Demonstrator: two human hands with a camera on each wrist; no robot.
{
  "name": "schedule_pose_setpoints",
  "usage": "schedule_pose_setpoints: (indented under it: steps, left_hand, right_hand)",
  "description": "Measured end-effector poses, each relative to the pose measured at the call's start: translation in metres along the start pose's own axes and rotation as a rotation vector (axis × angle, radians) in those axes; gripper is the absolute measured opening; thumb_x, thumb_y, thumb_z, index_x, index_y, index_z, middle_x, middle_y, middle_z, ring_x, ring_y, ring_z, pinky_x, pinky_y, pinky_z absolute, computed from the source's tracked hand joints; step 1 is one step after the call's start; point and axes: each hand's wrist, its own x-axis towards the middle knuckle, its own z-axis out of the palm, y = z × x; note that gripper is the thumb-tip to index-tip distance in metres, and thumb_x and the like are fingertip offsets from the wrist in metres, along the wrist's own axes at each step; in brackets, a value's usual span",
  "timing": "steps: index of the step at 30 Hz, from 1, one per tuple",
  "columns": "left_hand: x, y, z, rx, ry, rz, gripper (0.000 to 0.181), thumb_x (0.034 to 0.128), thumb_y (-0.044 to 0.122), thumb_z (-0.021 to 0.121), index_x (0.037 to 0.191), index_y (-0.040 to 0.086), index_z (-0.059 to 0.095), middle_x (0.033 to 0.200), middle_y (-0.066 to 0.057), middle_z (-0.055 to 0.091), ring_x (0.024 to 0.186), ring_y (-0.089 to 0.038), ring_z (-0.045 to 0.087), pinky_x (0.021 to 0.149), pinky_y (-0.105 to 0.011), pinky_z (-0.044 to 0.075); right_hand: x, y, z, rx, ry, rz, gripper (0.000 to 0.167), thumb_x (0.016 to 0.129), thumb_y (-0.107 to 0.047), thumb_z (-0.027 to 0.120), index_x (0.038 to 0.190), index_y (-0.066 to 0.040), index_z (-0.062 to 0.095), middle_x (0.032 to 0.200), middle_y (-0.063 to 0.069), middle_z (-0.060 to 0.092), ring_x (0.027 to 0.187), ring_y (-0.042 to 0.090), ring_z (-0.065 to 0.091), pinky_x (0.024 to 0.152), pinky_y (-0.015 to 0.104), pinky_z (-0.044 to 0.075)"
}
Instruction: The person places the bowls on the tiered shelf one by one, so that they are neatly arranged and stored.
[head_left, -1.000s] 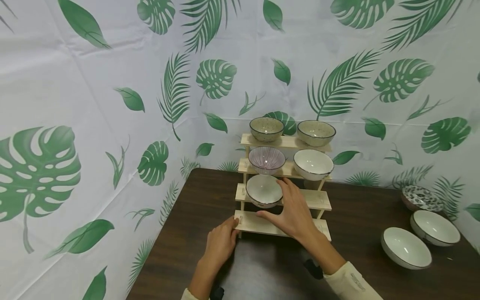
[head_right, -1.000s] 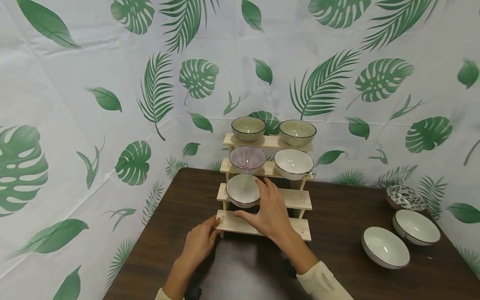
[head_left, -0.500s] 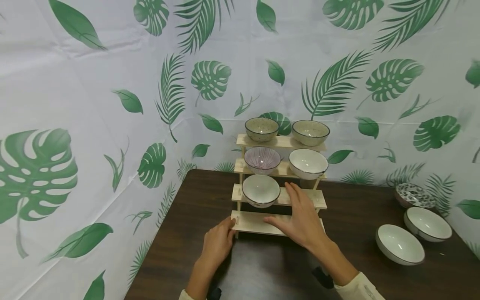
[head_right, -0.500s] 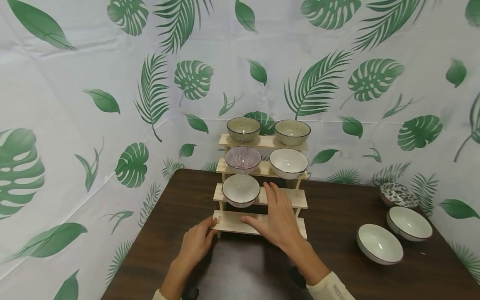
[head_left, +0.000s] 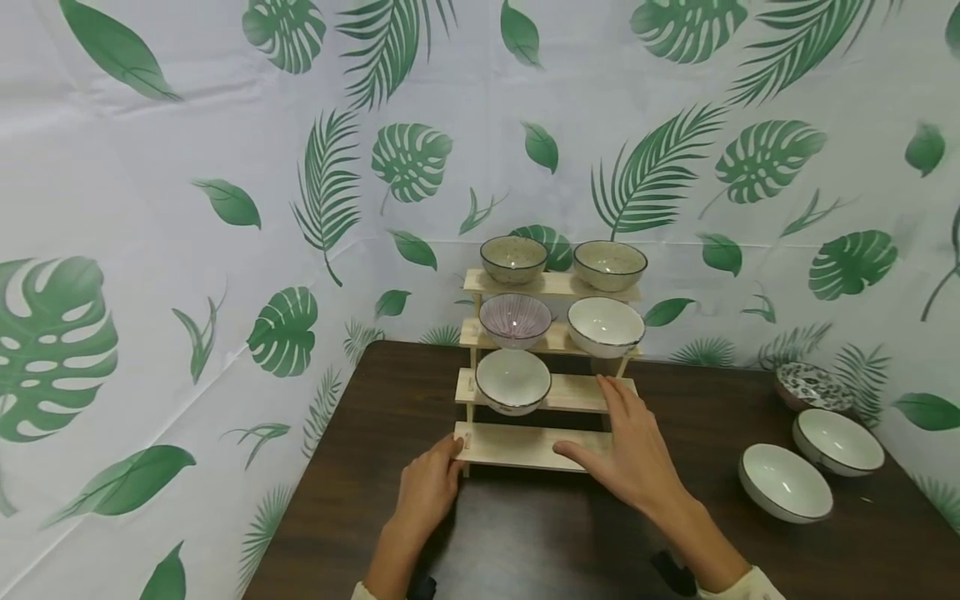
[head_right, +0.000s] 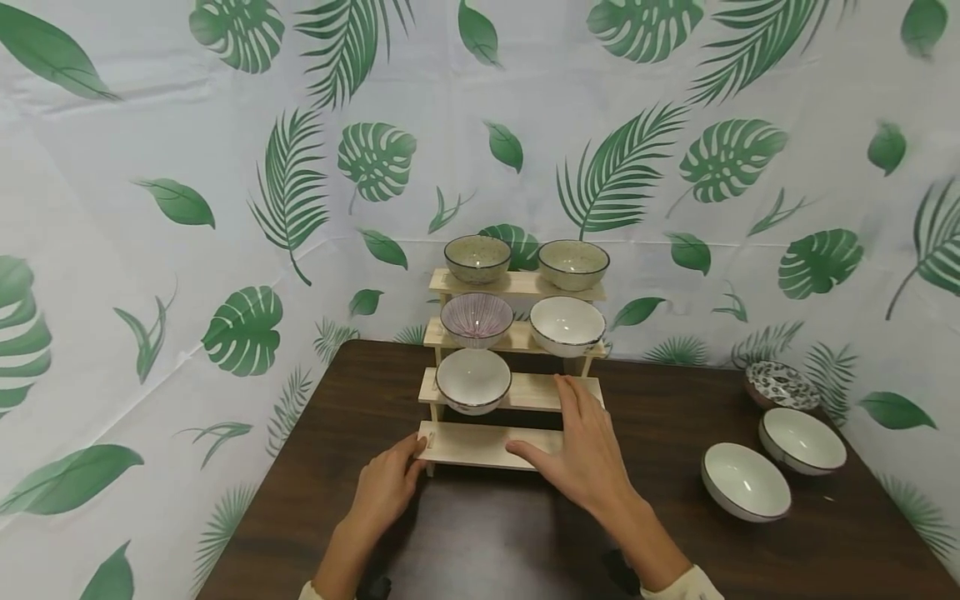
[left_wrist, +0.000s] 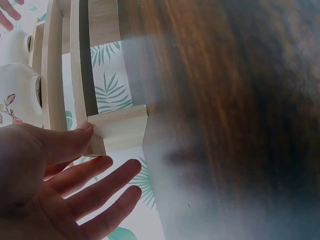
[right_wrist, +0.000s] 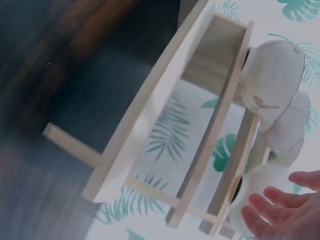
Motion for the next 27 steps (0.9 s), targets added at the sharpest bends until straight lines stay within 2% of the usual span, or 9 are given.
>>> schedule_pose_setpoints:
  steps: [5, 12, 18, 27]
  left_hand:
    - [-0.001, -0.001, 0.0, 0.001, -0.018, -0.026, 0.03, 0.0911, 0.014, 0.077, 0.12, 0.01, 0.075, 0.13, -0.011, 0.073, 0.102, -0.038, 0.076, 0.074, -0.056, 0.059]
    - [-0.003, 0.0, 0.0, 0.001, -0.016, -0.014, 0.031, 0.0902, 0.012, 0.078, 0.121, 0.009, 0.074, 0.129, -0.012, 0.074, 0.101, -0.039, 0.075, 0.073, -0.056, 0.059]
    - [-0.002, 0.0, 0.0, -0.001, -0.005, -0.005, 0.031, 0.0897, 0.012, 0.078, 0.12, 0.009, 0.074, 0.124, -0.011, 0.076, 0.096, -0.039, 0.076, 0.068, -0.055, 0.058]
    - [-0.001, 0.0, 0.0, -0.011, -0.034, -0.027, 0.033, 0.092, 0.015, 0.076, 0.124, 0.009, 0.073, 0.129, -0.013, 0.073, 0.101, -0.041, 0.075, 0.073, -0.057, 0.058]
  right_hand:
    - [-0.007, 0.009, -0.003, -0.009, 0.001, 0.03, 0.113, 0.074, -0.069, 0.082, 0.158, -0.008, 0.037, 0.16, 0.025, 0.039, 0.143, 0.049, 0.04, 0.111, 0.071, 0.032]
    - [-0.015, 0.024, -0.01, -0.007, 0.003, 0.057, 0.111, 0.077, -0.067, 0.081, 0.162, -0.013, 0.033, 0.159, 0.026, 0.039, 0.142, 0.051, 0.04, 0.108, 0.075, 0.031]
    - [-0.021, 0.039, -0.019, -0.032, 0.035, 0.072, 0.111, 0.078, -0.064, 0.081, 0.16, -0.007, 0.033, 0.156, 0.028, 0.042, 0.139, 0.053, 0.041, 0.106, 0.075, 0.032]
    - [-0.032, 0.061, -0.037, -0.08, 0.056, 0.13, 0.11, 0.08, -0.062, 0.081, 0.159, -0.003, 0.033, 0.153, 0.032, 0.042, 0.135, 0.057, 0.042, 0.102, 0.077, 0.032]
